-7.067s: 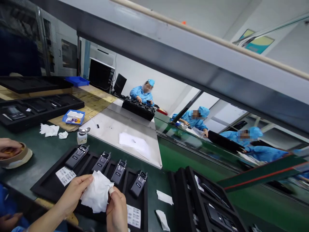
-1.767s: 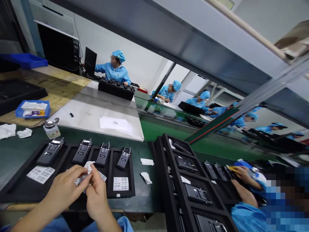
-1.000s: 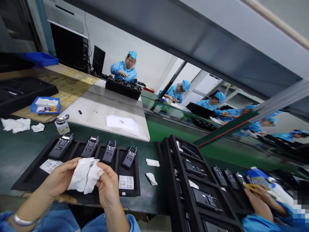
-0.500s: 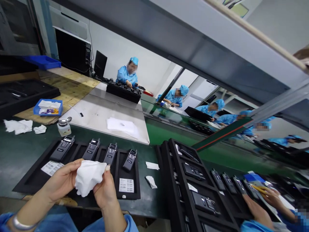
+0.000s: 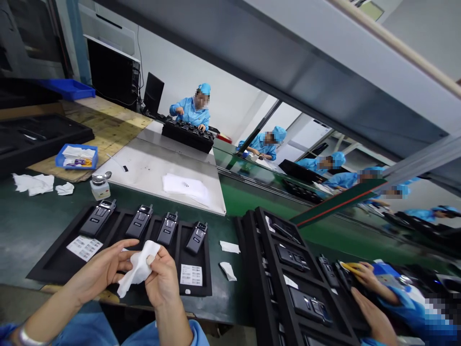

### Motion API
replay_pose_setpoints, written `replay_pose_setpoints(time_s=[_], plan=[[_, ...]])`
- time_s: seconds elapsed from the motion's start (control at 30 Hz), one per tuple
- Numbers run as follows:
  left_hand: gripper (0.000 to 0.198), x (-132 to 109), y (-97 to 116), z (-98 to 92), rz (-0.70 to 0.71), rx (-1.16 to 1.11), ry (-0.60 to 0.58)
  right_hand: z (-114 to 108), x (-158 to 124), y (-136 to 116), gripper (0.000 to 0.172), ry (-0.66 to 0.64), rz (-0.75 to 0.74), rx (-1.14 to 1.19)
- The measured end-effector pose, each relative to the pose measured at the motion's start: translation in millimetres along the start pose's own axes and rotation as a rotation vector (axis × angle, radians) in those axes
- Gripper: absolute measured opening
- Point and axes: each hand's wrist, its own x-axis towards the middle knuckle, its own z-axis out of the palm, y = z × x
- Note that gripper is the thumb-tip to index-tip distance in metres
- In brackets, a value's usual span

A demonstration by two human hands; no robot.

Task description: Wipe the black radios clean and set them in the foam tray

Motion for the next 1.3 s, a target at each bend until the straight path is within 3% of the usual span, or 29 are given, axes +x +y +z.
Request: replay_pose_setpoints(time_s=[0.27,0.4,0.53,0.67,0.8,0.93,1.0,1.07,1.17,1.3], plan=[[0.071,-4.8,-4.2,0.9,0.117,0.057,-0.049,-7.8,0.7,-1.9,0.036,0.047,-0.024,-0.059],[0.054,-5.7,-2.7,-1.6,0.190,0.053,0.024,-8.3,-3.5,-3.3,0.054,0.067,-0.079,-0.105],[0.038,-8.7,-2.7,-3.6,0.221,0.097,0.083,-7.3,-8.4,2.2,0.074,-0.020,-0.196,-0.276],[0.045,-9.4,-4.3,-5.0,0.254,0.179,0.071,-9.8,-12.9,9.1,0.046,-0.033,-0.320,-0.642],[0.029,-5.0,-4.4,-11.3,0.383,0.382,0.149,-11.1,-17.4,4.0,0.021,-0.008,-0.425,-1.072],[0.026,0.0,-4.8,-22.0,0.480,0.494,0.289,-13.6,-14.6,-6.9,0.003,-0.062,-0.362,-0.944],[0.027,0.3,-6.4,-23.6,0.516,0.462,0.349,-15.3,-11.5,-9.4,0.009,-0.046,-0.331,-0.825],[0.025,-0.9,-9.4,-20.3,0.482,0.463,0.314,-15.5,-9.3,-8.4,0.013,-0.039,-0.316,-0.767],[0.029,-2.4,-15.9,-9.7,0.346,0.488,0.141,-13.4,-7.7,-1.5,0.014,-0.076,-0.337,-0.762],[0.038,2.6,-25.2,0.3,0.251,0.393,0.018,-14.2,-5.2,8.0,0.013,-0.050,-0.463,-0.912]])
